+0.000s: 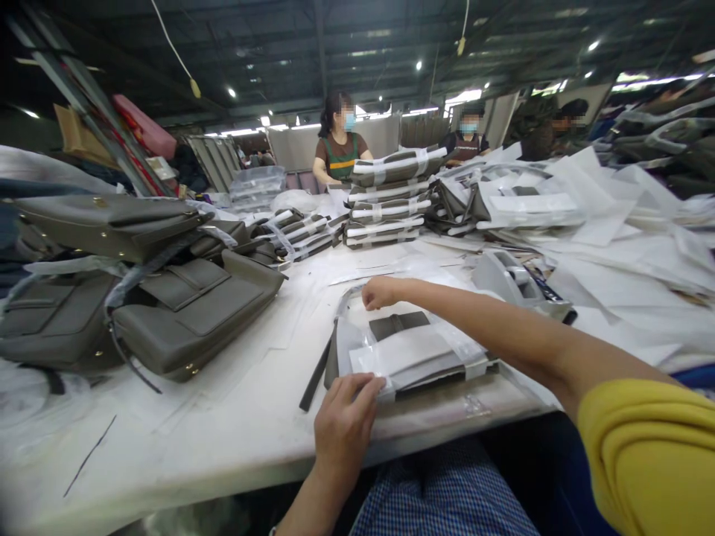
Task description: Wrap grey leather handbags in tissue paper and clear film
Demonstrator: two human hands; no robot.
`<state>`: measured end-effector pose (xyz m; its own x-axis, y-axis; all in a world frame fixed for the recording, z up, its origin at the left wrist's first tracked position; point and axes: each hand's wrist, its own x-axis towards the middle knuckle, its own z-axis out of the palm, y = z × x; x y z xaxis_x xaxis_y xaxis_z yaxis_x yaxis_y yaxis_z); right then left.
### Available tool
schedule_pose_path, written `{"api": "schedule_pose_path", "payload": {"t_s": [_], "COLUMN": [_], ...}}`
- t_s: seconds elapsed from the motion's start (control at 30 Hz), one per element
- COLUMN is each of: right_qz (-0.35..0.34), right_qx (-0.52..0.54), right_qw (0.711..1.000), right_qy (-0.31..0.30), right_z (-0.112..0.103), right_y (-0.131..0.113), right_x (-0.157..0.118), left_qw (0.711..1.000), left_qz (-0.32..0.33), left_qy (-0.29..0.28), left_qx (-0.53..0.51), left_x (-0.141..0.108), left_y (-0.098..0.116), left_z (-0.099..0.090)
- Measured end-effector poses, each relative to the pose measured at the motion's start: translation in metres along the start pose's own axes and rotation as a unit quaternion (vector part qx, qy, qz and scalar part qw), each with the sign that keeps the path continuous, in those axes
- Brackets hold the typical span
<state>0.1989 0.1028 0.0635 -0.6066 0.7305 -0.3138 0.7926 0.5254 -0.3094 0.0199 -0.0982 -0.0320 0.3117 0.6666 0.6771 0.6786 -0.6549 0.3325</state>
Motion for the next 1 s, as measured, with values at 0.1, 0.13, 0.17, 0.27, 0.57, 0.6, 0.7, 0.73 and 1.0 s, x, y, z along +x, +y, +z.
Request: {"api": "schedule_pose_path", "payload": {"t_s": [0.1,0.13,0.17,0.27,0.57,0.6,0.7,0.73,1.0], "right_qz": [-0.015,-0.022,-0.024,-0.005,0.015,0.021,0.057,0.077,0.340], "right_qx": [0.049,0.060,0.063,0.049,0.136,0.129,0.094,0.071,0.064], "right_qw": [0.999,0.998,0.998,0.998,0.975,0.971,0.954,0.947,0.903], "right_qy": [0.010,0.011,0.014,0.038,0.174,0.202,0.280,0.303,0.254], "right_z": [0.015,0.023,0.031,0.051,0.064,0.064,0.061,0.061,0.084], "right_y": [-0.006,-0.010,-0.014,-0.022,-0.014,-0.014,-0.009,-0.004,0.032], "right_x": [-0.023,-0.031,-0.037,-0.045,-0.031,-0.038,-0.076,-0.093,-0.189], "left_qw": [1.000,1.000,1.000,1.000,0.997,0.997,0.996,0.995,0.887], "left_qz": [-0.001,0.000,0.004,0.005,0.055,0.063,0.058,0.036,-0.393], "left_qy": [0.008,0.012,0.016,0.030,0.047,0.038,0.005,0.002,-0.113], "left_qx": [0.000,0.001,0.002,0.001,0.019,0.009,-0.061,-0.089,-0.213], "left_x": [-0.001,-0.002,-0.003,-0.005,-0.008,-0.009,-0.011,-0.010,0.047], "left_y": [0.000,0.000,0.000,-0.001,-0.007,-0.009,-0.024,-0.033,-0.085], "left_z": [0.002,0.003,0.004,0.009,0.013,0.011,-0.002,-0.008,-0.016]}}
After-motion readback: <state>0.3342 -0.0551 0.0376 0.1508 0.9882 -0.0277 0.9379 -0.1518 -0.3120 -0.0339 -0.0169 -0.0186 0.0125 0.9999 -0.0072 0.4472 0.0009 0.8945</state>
